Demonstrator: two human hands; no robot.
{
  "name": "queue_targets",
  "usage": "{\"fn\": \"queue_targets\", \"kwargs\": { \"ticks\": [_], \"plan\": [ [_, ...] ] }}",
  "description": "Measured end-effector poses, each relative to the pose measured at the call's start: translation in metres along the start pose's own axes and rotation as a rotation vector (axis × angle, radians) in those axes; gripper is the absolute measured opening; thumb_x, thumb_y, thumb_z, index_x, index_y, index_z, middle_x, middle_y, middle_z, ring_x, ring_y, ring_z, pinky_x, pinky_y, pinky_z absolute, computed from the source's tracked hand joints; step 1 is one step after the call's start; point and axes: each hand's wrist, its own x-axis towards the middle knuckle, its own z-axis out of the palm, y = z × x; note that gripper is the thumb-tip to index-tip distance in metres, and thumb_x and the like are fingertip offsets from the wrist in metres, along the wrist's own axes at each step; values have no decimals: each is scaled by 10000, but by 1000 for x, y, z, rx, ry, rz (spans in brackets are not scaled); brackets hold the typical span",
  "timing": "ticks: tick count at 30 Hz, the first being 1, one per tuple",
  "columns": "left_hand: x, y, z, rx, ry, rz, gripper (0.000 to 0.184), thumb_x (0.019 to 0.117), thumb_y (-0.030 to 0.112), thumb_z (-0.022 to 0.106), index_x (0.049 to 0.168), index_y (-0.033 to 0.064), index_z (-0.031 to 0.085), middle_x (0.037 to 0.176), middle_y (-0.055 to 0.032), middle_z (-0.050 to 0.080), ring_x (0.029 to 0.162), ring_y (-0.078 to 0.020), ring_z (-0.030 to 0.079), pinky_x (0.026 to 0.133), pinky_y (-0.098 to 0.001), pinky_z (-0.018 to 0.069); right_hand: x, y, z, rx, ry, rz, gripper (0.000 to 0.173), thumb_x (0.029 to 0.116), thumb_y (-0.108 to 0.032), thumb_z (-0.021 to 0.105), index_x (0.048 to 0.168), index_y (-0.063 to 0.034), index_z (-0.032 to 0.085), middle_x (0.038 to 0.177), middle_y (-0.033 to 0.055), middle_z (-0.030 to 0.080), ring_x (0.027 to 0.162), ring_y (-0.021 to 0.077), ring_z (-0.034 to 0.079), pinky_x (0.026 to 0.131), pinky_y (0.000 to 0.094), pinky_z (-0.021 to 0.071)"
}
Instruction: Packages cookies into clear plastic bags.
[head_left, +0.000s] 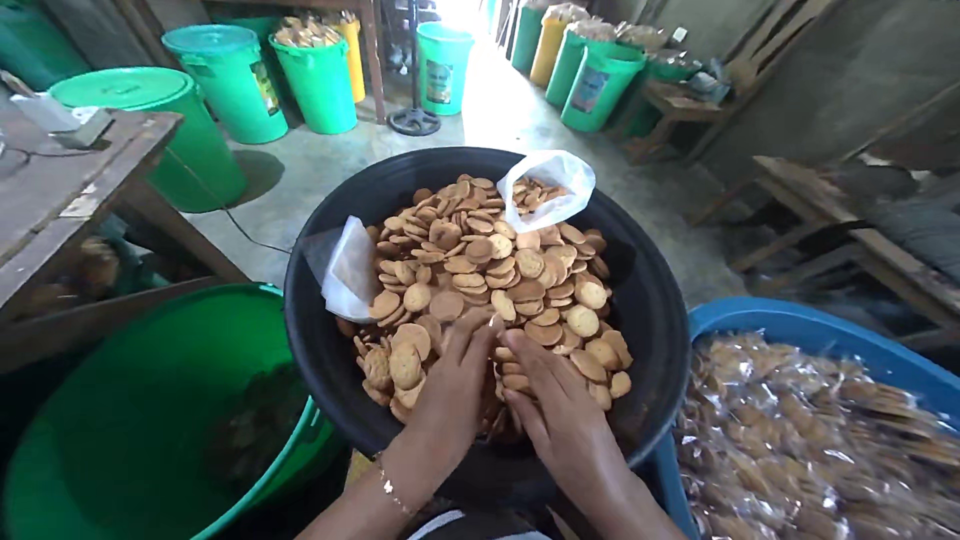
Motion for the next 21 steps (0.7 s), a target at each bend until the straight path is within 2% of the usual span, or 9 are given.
{"fn": "queue_targets", "kwargs": {
  "ticks": [2,3,5,7,11,14,16,19,21],
  "plan": [
    [-5,-1,7,71,10,55,498,871,-43,648,1363,-25,580,1367,-233,589,996,-267,718,782,-313,606,0,-2,3,-2,-51,78,492,987,-177,587,1427,38,544,1377,208,626,1081,227,719,859,288,591],
    [-7,-1,9,97,13,69,518,871,-48,642,1384,-21,571,1377,-232,592,988,-285,726,765,-336,612,0,-4,2,44,-99,149,515,993,-165,572,1459,45,507,1426,207,595,1113,235,711,877,302,588],
    [-10,1,11,126,17,111,502,896,-38,621,1394,-4,575,1381,-225,604,1007,-309,727,752,-378,611,2,-3,-8,295,-236,352,560,1018,-127,513,1541,35,396,1517,176,521,1218,204,650,967,316,546],
    [-15,5,12,137,10,165,467,916,-21,600,1381,25,601,1362,-193,629,1026,-290,721,758,-384,604,3,7,-15,607,-298,508,606,1007,-110,499,1577,7,330,1539,127,494,1321,86,555,1068,244,477],
    [-22,24,25,89,25,316,375,939,-16,568,1300,26,658,1304,-157,672,1011,-216,718,771,-302,585,4,8,6,670,-83,606,544,968,-46,571,1489,51,448,1377,150,621,1157,50,643,989,216,523],
    [-22,34,28,6,-13,439,354,959,-24,545,1297,19,641,1292,-161,667,1039,-193,702,853,-248,565,7,8,14,835,-14,687,583,939,-1,624,1458,135,398,1168,170,703,869,134,749,782,264,634],
    [-19,30,16,-83,-19,502,303,986,21,571,1271,70,661,1277,-136,672,1073,-191,690,890,-269,562,7,14,6,827,24,648,577,923,-27,632,1416,171,407,1061,143,742,842,136,755,780,275,640],
    [-6,15,-25,-203,101,280,283,1041,266,579,1301,166,623,1370,-74,594,1262,-148,581,1052,-300,499,10,21,-27,851,-46,683,584,885,-222,713,1366,63,543,1064,10,724,897,32,697,826,225,594],
    [3,-7,-50,-579,-53,-23,596,1008,463,591,1470,93,519,1496,-22,535,1327,-74,538,1070,-275,499,14,25,-42,982,-175,543,549,898,-299,759,1331,-7,591,1023,-29,752,791,74,730,696,270,645]
  ]
}}
